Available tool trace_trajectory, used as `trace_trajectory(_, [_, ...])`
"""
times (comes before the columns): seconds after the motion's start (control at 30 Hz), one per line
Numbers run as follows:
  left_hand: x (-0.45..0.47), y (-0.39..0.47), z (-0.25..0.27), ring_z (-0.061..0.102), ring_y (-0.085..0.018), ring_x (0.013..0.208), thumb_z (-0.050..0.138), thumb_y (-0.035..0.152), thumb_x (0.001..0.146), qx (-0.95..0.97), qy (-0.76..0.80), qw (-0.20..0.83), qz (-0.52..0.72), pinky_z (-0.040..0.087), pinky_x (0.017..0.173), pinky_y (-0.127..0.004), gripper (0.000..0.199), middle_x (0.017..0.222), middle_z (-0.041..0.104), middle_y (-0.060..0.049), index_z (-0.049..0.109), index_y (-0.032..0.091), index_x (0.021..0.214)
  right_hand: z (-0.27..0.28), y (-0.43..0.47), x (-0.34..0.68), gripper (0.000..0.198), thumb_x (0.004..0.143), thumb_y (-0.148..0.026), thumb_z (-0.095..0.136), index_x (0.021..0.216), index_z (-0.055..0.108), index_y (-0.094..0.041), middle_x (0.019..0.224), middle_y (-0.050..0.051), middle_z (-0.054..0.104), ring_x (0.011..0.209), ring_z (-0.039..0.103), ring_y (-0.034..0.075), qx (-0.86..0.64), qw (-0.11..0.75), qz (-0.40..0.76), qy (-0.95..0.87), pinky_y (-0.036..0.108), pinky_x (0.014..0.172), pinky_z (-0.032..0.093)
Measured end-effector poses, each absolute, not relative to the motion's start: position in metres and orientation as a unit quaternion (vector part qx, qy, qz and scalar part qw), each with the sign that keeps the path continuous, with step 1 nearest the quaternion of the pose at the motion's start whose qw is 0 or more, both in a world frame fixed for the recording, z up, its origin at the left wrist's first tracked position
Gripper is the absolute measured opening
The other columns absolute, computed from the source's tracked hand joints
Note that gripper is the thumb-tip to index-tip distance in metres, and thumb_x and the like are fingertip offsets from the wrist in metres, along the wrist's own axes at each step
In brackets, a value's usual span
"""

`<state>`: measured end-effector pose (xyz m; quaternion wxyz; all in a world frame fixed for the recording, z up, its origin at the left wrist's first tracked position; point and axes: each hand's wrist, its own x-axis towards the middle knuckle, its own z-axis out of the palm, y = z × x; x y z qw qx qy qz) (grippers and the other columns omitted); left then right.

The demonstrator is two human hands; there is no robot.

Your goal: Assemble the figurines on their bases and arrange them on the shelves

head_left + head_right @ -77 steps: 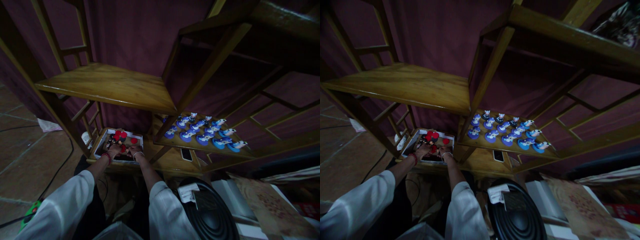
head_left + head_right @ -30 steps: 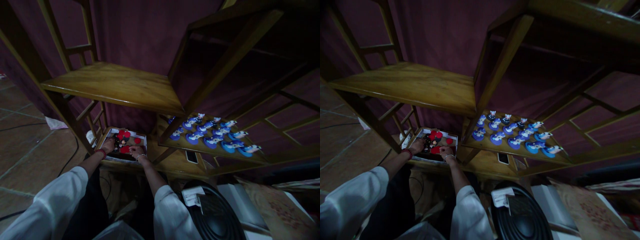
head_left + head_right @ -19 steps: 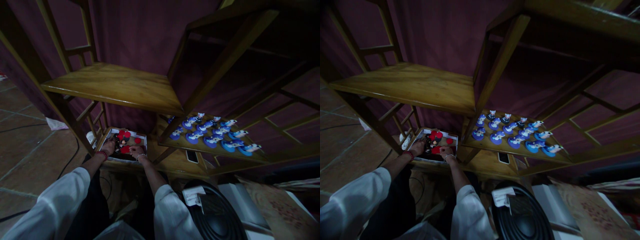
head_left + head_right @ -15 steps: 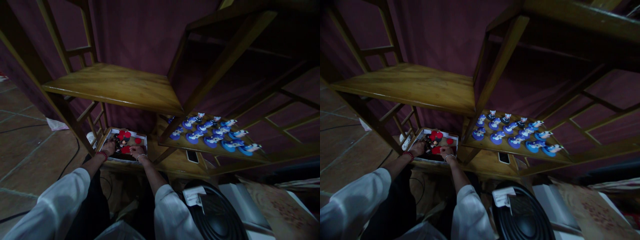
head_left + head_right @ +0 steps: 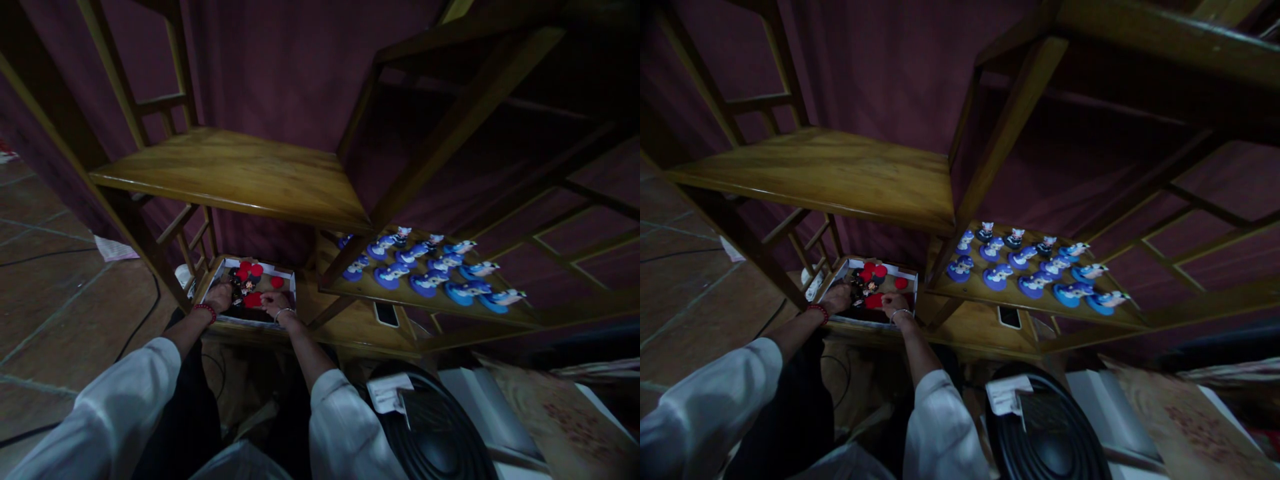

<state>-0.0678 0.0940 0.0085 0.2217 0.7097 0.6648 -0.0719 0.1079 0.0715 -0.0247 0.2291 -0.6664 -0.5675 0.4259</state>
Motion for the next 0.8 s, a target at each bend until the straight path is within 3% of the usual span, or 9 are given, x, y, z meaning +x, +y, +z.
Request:
trace_trajectory(0.63, [-0.074,0.08,0.02,0.057,-0.027,0.092,0.043,0.014,0.072,0.739,0.65,0.168,-0.057,0.044,0.074,-0.036,0.034,0.098,0.062,-0.015,0.057,0.019,0.103,-0.025,0.07,0.108,0.02,0.074,-0.015,0.049,0.084,0.066,-0.017,0.073,0.001,0.068,0.061,0.062,0.011,-0.663,0.237,0.409,-0.581,0.017,0.058,0.047])
trace_trajectory(0.8, [-0.076,0.078,0.021,0.057,-0.024,0.094,0.044,0.02,0.073,0.733,0.655,0.175,-0.048,0.043,0.075,-0.031,0.032,0.098,0.062,-0.012,0.057,0.022,0.103,-0.025,0.07,0.109,0.019,0.074,-0.016,0.05,0.083,0.066,-0.016,0.076,0.002,0.068,0.062,0.062,0.011,-0.66,0.241,0.413,-0.58,0.017,0.057,0.048])
